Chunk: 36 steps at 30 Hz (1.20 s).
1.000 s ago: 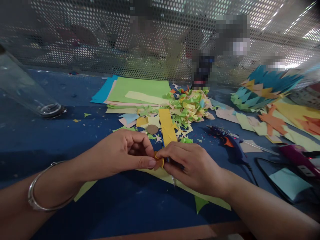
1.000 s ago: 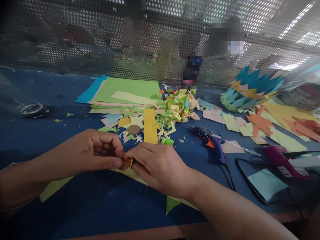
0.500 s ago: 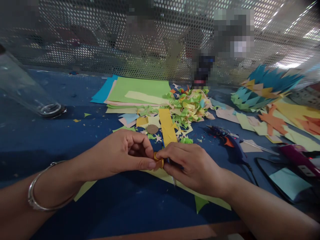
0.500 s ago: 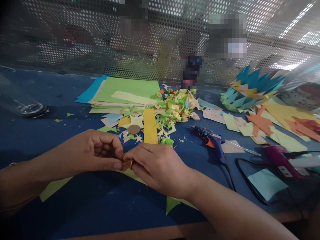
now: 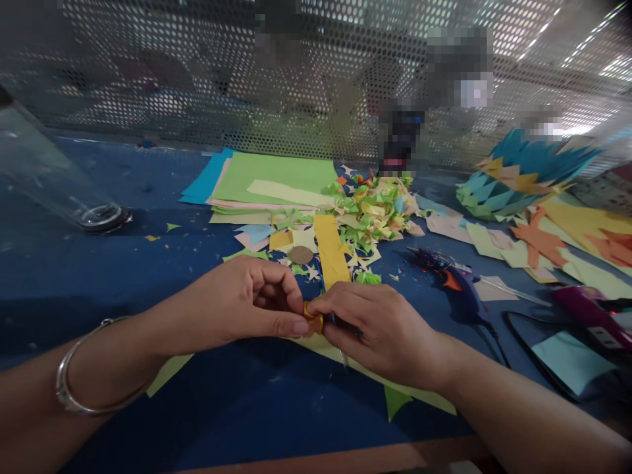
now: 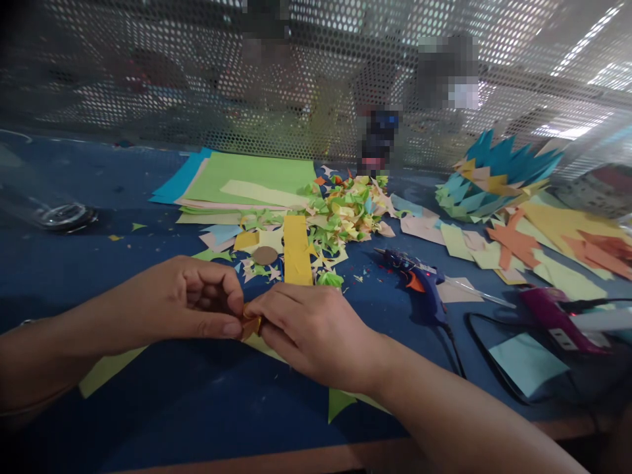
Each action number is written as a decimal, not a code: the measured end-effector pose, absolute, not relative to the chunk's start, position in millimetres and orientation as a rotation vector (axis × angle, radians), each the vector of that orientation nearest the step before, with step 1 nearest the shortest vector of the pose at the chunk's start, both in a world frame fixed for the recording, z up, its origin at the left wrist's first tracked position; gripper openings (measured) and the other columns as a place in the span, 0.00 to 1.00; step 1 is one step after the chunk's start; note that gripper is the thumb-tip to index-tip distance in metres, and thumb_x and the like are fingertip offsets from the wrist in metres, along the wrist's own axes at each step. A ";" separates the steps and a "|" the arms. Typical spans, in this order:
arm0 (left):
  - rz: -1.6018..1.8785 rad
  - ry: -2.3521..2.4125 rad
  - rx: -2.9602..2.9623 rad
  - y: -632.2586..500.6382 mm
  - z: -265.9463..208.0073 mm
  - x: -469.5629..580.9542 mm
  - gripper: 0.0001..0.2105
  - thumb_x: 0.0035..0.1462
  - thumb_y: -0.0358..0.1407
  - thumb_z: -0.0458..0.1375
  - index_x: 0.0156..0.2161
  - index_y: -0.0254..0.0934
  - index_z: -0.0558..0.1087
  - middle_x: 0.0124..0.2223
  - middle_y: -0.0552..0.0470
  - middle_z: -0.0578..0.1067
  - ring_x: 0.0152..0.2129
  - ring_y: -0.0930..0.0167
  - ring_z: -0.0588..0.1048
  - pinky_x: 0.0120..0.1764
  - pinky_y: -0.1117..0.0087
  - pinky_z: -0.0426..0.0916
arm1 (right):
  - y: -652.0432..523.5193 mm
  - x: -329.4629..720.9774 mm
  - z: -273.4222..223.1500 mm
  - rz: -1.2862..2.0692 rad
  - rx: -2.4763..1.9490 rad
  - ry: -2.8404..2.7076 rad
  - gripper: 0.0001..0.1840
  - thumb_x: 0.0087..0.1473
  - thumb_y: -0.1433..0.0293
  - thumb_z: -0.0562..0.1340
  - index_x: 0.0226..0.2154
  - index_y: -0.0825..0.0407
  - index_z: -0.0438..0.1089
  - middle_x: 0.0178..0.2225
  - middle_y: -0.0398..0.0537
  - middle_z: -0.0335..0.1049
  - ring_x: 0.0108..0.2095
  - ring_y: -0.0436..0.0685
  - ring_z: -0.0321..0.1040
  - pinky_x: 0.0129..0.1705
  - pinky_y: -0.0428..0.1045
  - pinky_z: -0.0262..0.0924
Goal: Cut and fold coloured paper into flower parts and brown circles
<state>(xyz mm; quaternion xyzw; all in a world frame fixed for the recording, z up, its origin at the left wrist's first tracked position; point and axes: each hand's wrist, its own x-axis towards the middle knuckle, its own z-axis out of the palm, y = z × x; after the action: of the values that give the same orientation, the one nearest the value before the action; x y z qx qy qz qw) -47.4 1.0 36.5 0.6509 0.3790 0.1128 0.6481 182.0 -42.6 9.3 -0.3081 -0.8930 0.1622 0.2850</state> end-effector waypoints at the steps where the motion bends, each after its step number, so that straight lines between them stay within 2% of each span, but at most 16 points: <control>1: 0.257 0.869 1.488 0.9 36.3 -47.2 0.09 0.52 0.39 0.68 0.34 0.37 0.75 0.31 0.55 0.78 0.29 0.77 0.76 0.33 0.80 0.68 | -42.7 181.9 9.6 0.433 -0.823 -2.388 0.09 0.64 0.71 0.57 0.44 0.56 0.70 0.36 0.48 0.74 0.35 0.51 0.70 0.36 0.46 0.61; 6: 0.245 0.889 1.512 1.4 36.5 -47.9 0.11 0.52 0.41 0.68 0.35 0.37 0.75 0.32 0.53 0.79 0.30 0.75 0.77 0.33 0.77 0.69 | -43.4 181.6 10.0 0.434 -0.826 -2.393 0.09 0.64 0.70 0.56 0.44 0.54 0.70 0.37 0.48 0.74 0.35 0.51 0.70 0.35 0.47 0.62; 14: 0.262 0.855 1.489 1.5 36.3 -48.3 0.09 0.51 0.38 0.68 0.35 0.38 0.75 0.33 0.55 0.80 0.31 0.75 0.78 0.36 0.78 0.72 | -42.4 183.6 8.0 0.441 -0.846 -2.406 0.09 0.64 0.70 0.57 0.44 0.55 0.70 0.37 0.47 0.74 0.36 0.52 0.71 0.36 0.48 0.62; 23: 0.229 0.871 1.459 0.4 37.7 -49.2 0.09 0.52 0.38 0.68 0.35 0.37 0.74 0.33 0.55 0.79 0.31 0.75 0.78 0.35 0.78 0.70 | -44.0 182.9 9.8 0.456 -0.835 -2.412 0.10 0.64 0.71 0.56 0.44 0.56 0.71 0.37 0.49 0.74 0.36 0.53 0.71 0.37 0.48 0.63; 36: 0.241 0.861 1.392 2.1 37.7 -48.7 0.07 0.54 0.37 0.66 0.35 0.37 0.74 0.34 0.53 0.81 0.31 0.74 0.78 0.35 0.76 0.70 | -43.3 182.6 9.2 0.415 -0.825 -2.416 0.10 0.66 0.67 0.55 0.44 0.54 0.70 0.36 0.49 0.75 0.35 0.53 0.72 0.35 0.48 0.64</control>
<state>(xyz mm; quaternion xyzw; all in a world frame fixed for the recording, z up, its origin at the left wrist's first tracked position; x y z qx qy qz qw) -48.7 2.1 37.7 0.6194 0.3830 0.1073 0.6769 182.6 -43.3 9.2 -0.3069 -0.8983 0.1543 0.2739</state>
